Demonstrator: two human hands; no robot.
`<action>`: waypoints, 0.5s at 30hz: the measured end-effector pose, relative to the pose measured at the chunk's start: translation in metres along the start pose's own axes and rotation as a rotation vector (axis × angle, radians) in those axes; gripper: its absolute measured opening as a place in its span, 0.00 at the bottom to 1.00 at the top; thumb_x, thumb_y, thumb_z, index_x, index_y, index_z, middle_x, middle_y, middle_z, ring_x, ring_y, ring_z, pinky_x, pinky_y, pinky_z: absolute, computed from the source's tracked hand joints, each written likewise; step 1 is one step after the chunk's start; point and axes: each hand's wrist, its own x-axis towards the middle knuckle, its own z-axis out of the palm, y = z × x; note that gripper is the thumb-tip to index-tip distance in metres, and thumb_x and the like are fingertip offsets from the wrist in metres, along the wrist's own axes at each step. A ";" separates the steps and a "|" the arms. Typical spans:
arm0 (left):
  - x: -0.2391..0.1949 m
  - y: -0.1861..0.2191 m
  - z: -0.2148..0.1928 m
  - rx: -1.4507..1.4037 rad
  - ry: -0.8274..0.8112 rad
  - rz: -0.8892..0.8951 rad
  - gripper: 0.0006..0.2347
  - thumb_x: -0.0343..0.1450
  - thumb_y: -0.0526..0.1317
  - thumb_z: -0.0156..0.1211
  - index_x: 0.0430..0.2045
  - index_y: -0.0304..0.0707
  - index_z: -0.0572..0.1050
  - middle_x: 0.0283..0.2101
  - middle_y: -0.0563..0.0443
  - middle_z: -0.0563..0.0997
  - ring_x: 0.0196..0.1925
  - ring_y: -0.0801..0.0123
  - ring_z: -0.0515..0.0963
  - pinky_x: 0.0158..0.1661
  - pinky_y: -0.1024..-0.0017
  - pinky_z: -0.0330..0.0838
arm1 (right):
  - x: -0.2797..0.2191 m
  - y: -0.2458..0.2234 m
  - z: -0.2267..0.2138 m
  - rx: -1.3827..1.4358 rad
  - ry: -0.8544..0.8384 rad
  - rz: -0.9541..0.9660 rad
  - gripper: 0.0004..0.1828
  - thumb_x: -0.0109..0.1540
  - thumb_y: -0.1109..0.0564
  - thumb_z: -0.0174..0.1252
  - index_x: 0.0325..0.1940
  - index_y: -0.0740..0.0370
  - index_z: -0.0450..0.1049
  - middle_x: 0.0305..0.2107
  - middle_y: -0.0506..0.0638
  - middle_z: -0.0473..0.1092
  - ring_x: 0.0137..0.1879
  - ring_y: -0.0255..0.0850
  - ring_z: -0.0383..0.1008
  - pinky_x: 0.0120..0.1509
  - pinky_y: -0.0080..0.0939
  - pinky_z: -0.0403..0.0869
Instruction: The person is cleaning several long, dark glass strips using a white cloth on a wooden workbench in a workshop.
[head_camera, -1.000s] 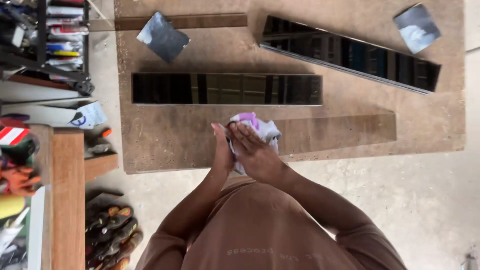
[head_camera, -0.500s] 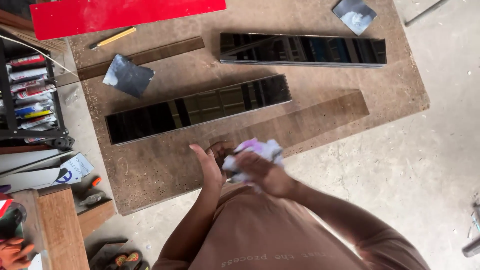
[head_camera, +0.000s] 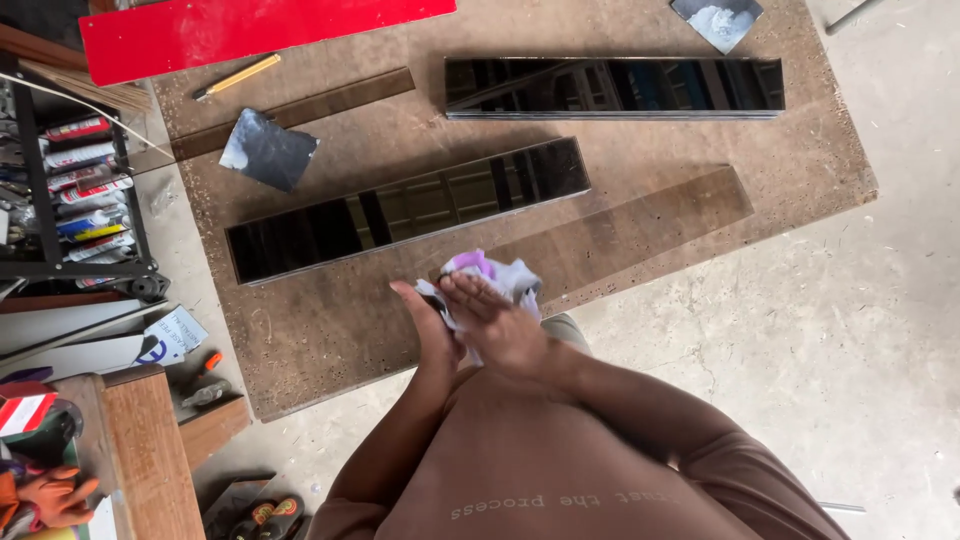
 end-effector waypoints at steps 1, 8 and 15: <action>-0.016 0.005 0.008 -0.052 -0.027 -0.028 0.38 0.64 0.81 0.32 0.34 0.46 0.75 0.31 0.53 0.78 0.29 0.66 0.78 0.35 0.75 0.73 | -0.002 -0.009 -0.006 0.024 -0.029 0.010 0.25 0.70 0.47 0.51 0.62 0.70 0.72 0.64 0.66 0.67 0.71 0.58 0.66 0.77 0.55 0.62; 0.035 -0.026 -0.038 0.286 -0.136 0.043 0.32 0.75 0.68 0.39 0.36 0.40 0.85 0.28 0.41 0.85 0.23 0.58 0.84 0.22 0.63 0.79 | -0.002 -0.002 -0.104 0.107 -0.087 -0.031 0.20 0.67 0.54 0.59 0.54 0.75 0.75 0.52 0.72 0.74 0.61 0.65 0.74 0.70 0.57 0.71; 0.044 -0.030 -0.043 0.241 -0.089 0.090 0.32 0.74 0.70 0.38 0.35 0.40 0.83 0.28 0.43 0.85 0.22 0.61 0.82 0.22 0.71 0.76 | -0.007 0.007 -0.064 -0.162 -0.076 -0.015 0.30 0.68 0.49 0.55 0.63 0.82 0.67 0.58 0.79 0.67 0.67 0.70 0.67 0.76 0.60 0.64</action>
